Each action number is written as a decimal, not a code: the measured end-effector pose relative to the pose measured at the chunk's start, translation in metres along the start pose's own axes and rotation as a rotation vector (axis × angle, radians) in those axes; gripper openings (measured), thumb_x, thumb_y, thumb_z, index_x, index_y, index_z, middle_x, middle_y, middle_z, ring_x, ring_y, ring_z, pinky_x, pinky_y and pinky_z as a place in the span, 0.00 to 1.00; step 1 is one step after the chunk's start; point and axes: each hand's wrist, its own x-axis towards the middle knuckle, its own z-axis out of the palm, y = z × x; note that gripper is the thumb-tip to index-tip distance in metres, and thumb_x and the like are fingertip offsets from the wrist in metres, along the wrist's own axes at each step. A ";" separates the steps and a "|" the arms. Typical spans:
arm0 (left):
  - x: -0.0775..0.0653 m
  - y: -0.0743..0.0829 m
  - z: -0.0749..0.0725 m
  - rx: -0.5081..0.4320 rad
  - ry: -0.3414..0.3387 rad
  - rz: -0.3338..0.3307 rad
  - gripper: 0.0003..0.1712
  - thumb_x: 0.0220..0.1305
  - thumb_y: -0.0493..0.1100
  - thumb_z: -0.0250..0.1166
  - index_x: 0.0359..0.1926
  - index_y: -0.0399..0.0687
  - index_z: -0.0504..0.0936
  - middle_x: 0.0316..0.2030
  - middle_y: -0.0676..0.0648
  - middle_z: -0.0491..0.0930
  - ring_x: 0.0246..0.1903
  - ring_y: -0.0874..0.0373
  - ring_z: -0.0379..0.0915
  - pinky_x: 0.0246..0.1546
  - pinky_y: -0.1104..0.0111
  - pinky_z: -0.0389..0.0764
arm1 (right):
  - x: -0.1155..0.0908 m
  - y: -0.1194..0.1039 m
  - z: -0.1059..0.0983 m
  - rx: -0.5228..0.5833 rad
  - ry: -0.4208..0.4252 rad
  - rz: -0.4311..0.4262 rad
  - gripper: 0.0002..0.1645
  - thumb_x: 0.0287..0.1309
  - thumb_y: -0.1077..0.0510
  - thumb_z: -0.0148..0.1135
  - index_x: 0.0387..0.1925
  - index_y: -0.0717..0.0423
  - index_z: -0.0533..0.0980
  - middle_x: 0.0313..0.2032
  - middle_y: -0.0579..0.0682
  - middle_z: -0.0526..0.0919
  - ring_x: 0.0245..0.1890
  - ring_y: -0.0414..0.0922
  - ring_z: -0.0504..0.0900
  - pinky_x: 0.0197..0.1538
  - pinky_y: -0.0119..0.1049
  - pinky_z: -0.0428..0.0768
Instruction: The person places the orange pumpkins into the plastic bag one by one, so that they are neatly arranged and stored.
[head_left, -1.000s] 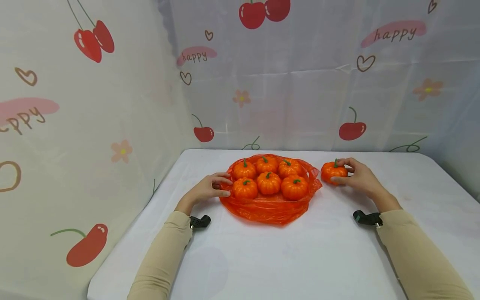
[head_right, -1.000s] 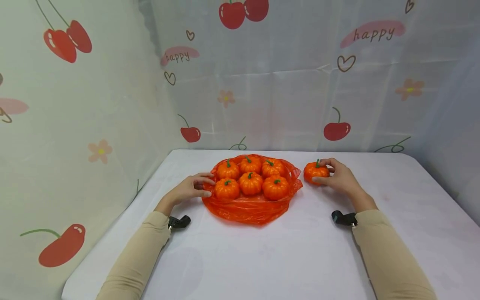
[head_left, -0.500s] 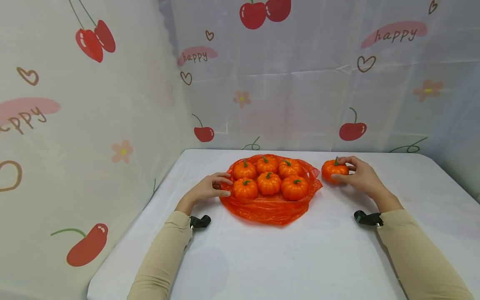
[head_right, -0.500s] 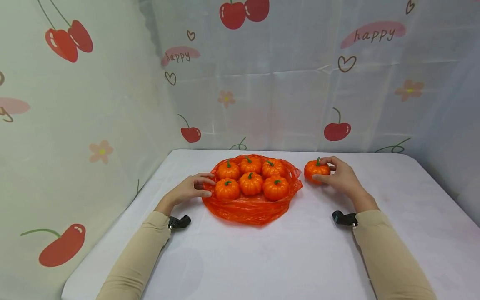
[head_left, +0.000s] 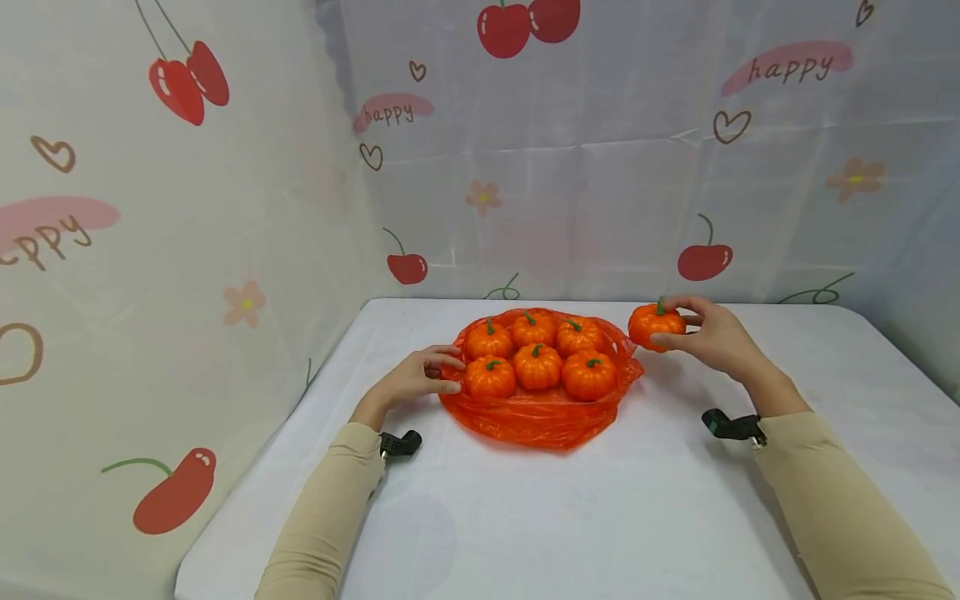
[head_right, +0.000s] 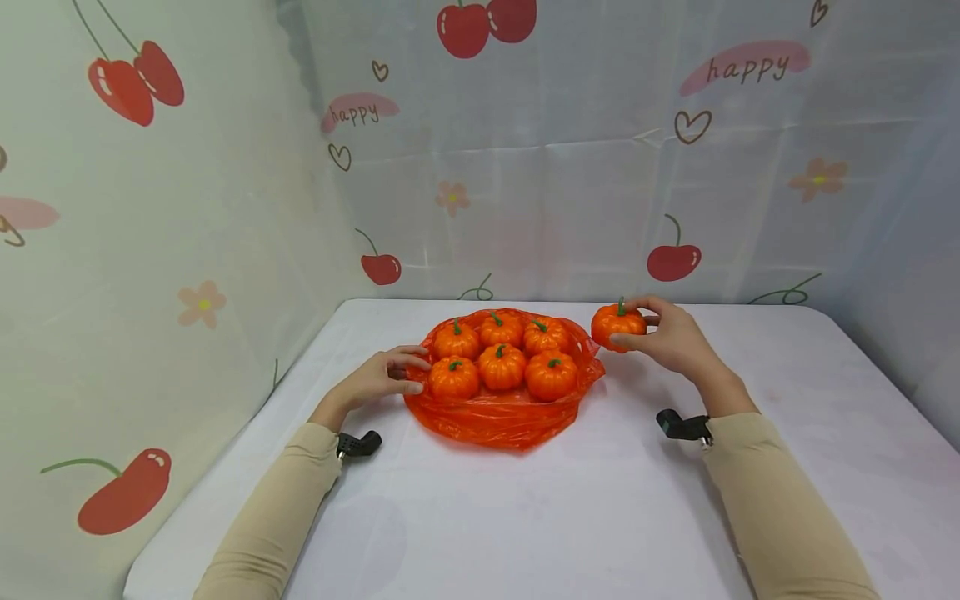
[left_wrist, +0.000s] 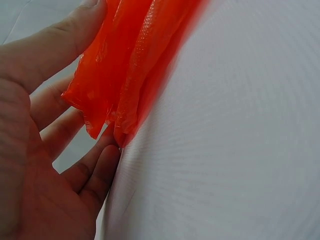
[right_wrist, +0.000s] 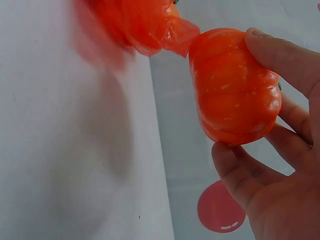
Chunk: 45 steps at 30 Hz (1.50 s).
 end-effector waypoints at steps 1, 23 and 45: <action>0.000 0.000 0.000 0.000 0.000 0.000 0.23 0.61 0.52 0.76 0.57 0.56 0.87 0.72 0.52 0.69 0.70 0.50 0.67 0.68 0.54 0.75 | -0.001 -0.003 0.000 -0.001 -0.001 -0.006 0.50 0.56 0.31 0.72 0.69 0.54 0.66 0.72 0.65 0.66 0.71 0.72 0.64 0.62 0.66 0.77; 0.000 -0.001 0.001 -0.001 0.007 -0.007 0.21 0.61 0.52 0.76 0.55 0.59 0.87 0.72 0.55 0.70 0.68 0.51 0.69 0.65 0.57 0.77 | -0.014 -0.075 0.023 -0.005 -0.079 -0.147 0.44 0.56 0.33 0.73 0.66 0.49 0.69 0.68 0.58 0.73 0.70 0.68 0.70 0.60 0.63 0.80; 0.001 -0.002 0.000 0.001 -0.001 0.004 0.24 0.62 0.53 0.75 0.58 0.56 0.86 0.73 0.52 0.69 0.70 0.49 0.67 0.68 0.55 0.76 | -0.023 -0.109 0.078 0.002 -0.200 -0.227 0.38 0.51 0.35 0.77 0.61 0.42 0.75 0.66 0.52 0.75 0.65 0.62 0.76 0.62 0.61 0.80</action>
